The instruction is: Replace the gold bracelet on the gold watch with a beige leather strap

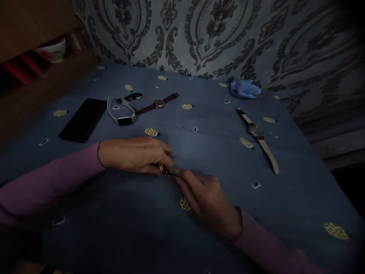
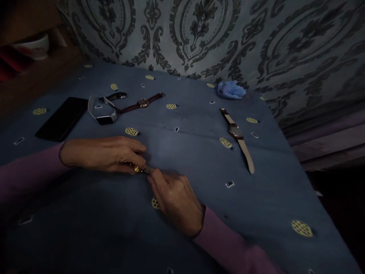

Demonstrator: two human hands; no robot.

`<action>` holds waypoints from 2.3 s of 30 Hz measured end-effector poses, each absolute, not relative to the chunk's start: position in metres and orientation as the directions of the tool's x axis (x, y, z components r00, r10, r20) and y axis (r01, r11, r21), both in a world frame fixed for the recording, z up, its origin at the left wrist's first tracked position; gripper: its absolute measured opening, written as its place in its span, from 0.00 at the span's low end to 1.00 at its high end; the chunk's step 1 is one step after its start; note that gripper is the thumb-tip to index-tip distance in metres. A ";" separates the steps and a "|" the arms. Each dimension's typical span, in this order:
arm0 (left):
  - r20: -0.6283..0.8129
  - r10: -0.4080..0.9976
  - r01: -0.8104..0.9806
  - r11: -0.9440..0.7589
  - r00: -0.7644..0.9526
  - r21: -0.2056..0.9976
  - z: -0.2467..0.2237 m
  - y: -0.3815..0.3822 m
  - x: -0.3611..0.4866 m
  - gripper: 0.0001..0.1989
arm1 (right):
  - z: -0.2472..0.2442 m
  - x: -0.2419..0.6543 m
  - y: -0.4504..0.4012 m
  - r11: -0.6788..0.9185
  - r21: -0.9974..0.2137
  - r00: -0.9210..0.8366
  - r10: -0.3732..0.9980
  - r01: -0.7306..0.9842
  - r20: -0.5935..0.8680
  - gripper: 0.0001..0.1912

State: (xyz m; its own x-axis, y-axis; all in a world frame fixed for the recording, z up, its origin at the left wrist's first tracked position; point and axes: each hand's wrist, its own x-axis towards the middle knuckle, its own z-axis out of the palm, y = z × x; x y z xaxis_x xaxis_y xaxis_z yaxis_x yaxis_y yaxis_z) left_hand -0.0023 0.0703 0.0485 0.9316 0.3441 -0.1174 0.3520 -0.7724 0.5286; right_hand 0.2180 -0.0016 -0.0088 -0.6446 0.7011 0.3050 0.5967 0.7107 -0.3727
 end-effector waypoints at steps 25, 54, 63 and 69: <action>-0.121 0.349 0.357 -0.763 0.929 0.539 0.049 0.071 -0.002 0.04 | -0.007 0.215 -0.003 0.706 -0.347 -0.627 0.708 0.618 0.325 0.15; -0.121 0.349 0.357 -0.762 0.929 0.541 0.048 0.071 -0.004 0.04 | -0.007 0.216 -0.003 0.701 -0.379 -0.635 0.711 0.604 0.303 0.12; -0.115 0.347 0.352 -0.766 0.931 0.539 0.047 0.071 -0.004 0.03 | -0.006 0.217 -0.003 0.697 -0.381 -0.635 0.714 0.607 0.295 0.12; -0.107 0.344 0.345 -0.766 0.933 0.543 0.047 0.071 -0.003 0.03 | -0.007 0.217 -0.003 0.698 -0.370 -0.634 0.714 0.613 0.298 0.13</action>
State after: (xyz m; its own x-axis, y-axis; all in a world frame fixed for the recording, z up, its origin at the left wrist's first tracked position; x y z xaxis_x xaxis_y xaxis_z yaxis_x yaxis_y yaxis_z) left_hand -0.0032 0.0711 0.0472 0.9330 0.3436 -0.1075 0.3446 -0.7661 0.5426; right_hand 0.2167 -0.0033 -0.0070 -0.6336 0.7139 0.2981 0.6127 0.6983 -0.3702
